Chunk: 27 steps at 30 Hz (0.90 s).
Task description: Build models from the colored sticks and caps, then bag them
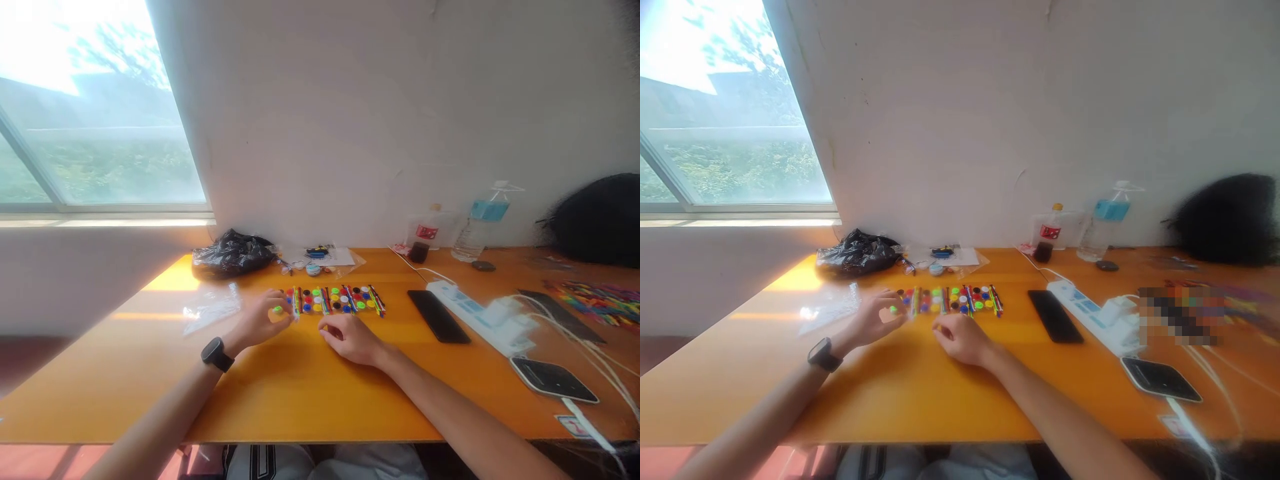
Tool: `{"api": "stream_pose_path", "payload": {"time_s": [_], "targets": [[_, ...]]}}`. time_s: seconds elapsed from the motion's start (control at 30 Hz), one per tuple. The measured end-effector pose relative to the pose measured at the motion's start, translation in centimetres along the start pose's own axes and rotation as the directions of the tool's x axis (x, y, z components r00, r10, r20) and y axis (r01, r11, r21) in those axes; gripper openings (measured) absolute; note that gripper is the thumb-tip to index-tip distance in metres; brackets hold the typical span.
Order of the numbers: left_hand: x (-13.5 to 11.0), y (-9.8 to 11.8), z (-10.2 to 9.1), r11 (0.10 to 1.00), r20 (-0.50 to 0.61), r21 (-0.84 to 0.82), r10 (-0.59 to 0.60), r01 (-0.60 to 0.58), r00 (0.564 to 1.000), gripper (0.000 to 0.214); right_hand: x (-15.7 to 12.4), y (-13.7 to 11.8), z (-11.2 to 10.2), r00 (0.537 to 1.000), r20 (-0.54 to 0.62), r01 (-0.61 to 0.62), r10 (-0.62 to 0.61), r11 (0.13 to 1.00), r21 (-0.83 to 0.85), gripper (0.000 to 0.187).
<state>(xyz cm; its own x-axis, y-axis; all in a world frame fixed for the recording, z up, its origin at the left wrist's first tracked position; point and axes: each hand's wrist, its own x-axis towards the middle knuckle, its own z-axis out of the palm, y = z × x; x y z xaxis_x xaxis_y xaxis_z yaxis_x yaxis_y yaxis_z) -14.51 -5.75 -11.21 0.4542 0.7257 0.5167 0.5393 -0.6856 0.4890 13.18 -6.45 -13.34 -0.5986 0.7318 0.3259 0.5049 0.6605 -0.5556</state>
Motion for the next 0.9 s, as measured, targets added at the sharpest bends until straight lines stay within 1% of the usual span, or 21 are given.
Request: {"api": "stream_pose_path", "payload": {"time_s": [0.07,0.13,0.2,0.23,0.3,0.37,0.47,0.53,0.6,0.67,0.77,0.9], "targets": [[-0.1,1.6,0.8,0.993,0.037,-0.113,0.02,-0.016,0.999,0.015,0.0,-0.2,0.0,1.0,-0.022,-0.008,0.009,0.999,0.044,0.017],[-0.3,2.8,1.8,0.983,0.1,-0.176,0.071,-0.052,0.992,0.018,0.0,-0.3,0.1,1.0,-0.024,0.004,-0.002,0.996,0.087,0.021],[-0.4,3.4,2.4,0.984,0.151,-0.157,0.107,-0.083,0.983,0.021,0.0,-0.4,0.1,1.0,-0.002,0.013,-0.013,0.995,0.098,0.026],[-0.4,3.4,2.5,0.989,0.163,-0.121,0.101,-0.081,0.982,0.023,0.0,-0.5,0.1,1.0,0.013,0.01,-0.011,0.996,0.094,0.029],[-0.4,2.9,2.5,1.0,0.151,-0.005,0.027,-0.027,0.988,0.026,-0.2,-0.6,0.1,0.999,0.038,-0.001,-0.002,0.997,0.081,0.03],[-0.4,1.9,2.3,0.986,0.089,0.144,-0.102,0.089,0.991,0.026,-0.3,-0.7,0.1,0.999,0.052,-0.008,0.005,0.997,0.071,0.028],[-0.3,0.7,2.3,0.902,-0.012,0.338,-0.282,0.269,0.959,0.025,-0.4,-1.0,0.2,0.995,0.093,-0.023,0.018,0.999,0.048,0.023],[-0.2,0.3,2.5,0.844,-0.04,0.413,-0.358,0.342,0.933,0.026,-0.5,-1.2,0.2,0.992,0.122,-0.028,0.024,0.999,0.032,0.021],[-0.1,0.3,2.7,0.803,-0.041,0.459,-0.409,0.38,0.912,0.027,-0.5,-1.3,0.3,0.991,0.13,-0.018,0.016,1.0,0.017,0.02],[0.0,0.6,2.9,0.776,-0.034,0.491,-0.436,0.395,0.899,0.027,-0.6,-1.4,0.4,0.991,0.131,-0.004,0.003,1.0,0.01,0.022],[0.1,0.9,3.1,0.752,-0.028,0.525,-0.453,0.399,0.891,0.025,-0.7,-1.3,0.5,0.991,0.133,0.005,-0.005,1.0,0.005,0.023],[0.2,0.9,3.2,0.735,-0.031,0.541,-0.47,0.41,0.882,0.024,-0.6,-1.1,0.7,0.995,0.104,-0.004,0.007,1.0,-0.029,0.018]]}}
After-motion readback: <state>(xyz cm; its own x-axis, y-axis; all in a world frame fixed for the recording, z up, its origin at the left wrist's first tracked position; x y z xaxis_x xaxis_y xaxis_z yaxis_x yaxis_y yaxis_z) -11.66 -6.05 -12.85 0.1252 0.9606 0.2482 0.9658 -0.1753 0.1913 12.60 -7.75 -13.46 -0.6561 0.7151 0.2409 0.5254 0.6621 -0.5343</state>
